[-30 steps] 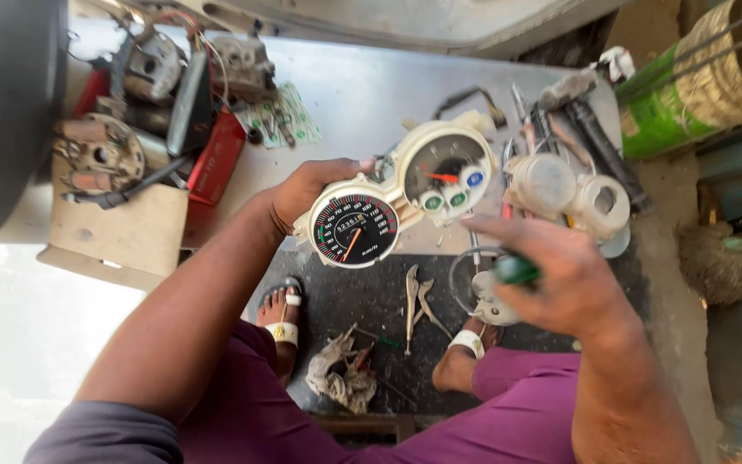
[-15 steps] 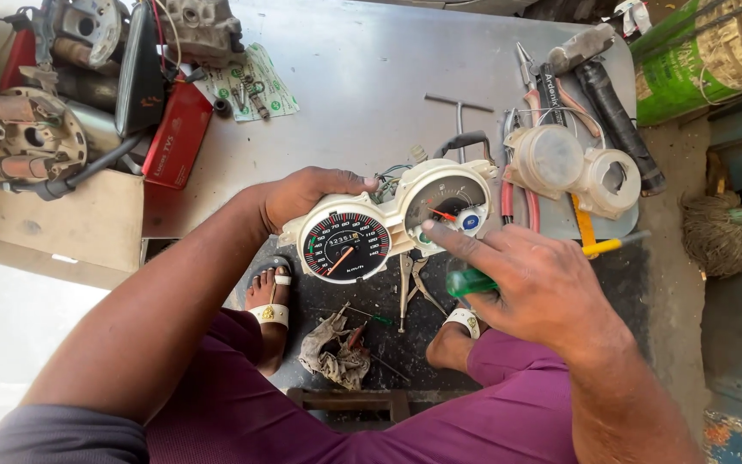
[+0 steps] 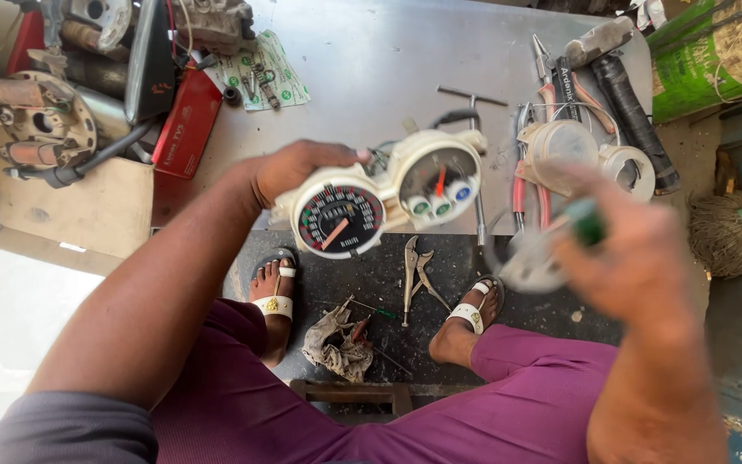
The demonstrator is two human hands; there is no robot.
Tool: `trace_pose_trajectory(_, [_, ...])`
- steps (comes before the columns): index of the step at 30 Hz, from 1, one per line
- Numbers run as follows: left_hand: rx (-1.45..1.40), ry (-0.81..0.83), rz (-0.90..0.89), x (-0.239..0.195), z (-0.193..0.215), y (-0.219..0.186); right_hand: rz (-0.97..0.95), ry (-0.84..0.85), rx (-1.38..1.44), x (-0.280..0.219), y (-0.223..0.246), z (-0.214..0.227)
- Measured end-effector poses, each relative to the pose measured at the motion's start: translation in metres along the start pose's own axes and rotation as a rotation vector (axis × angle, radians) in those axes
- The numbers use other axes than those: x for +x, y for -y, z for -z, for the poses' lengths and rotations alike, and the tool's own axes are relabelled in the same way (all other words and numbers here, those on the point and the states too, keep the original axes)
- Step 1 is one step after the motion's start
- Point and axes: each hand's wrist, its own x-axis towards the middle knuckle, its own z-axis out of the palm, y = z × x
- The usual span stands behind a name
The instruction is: The person sits at a workbench and uses a screwdriver to unscrew and pry open a motorcycle instrument cluster, separating the speedometer dial and bezel from its housing. They remove small screws, lift off the clear lens cover, and work on the gauge face with their hands.
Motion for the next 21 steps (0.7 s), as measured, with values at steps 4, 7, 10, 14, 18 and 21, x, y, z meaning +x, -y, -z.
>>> trace_pose_trajectory(4, [-0.018,0.001,-0.054,-0.004,0.033,-0.005,-0.184,-0.208,0.212,0.014,-0.034,0.004])
trace_pose_trajectory(7, [-0.091,-0.014,-0.110,-0.002,0.056,-0.004,-0.406,-0.334,0.523,0.020,-0.074,-0.014])
trace_pose_trajectory(10, [-0.182,-0.051,-0.131,0.000,0.063,-0.006,-0.516,-0.289,0.536,0.032,-0.096,-0.041])
trace_pose_trajectory(14, [-0.164,-0.099,-0.144,0.004,0.065,-0.008,-0.402,-0.302,0.443,0.048,-0.111,-0.067])
trace_pose_trajectory(18, [-0.080,-0.070,-0.076,0.006,0.059,-0.011,-0.273,-0.501,0.099,0.054,-0.095,-0.061])
trace_pose_trajectory(21, [-0.006,-0.049,-0.146,0.021,0.070,0.000,-0.247,-0.362,-0.008,0.046,-0.056,-0.052])
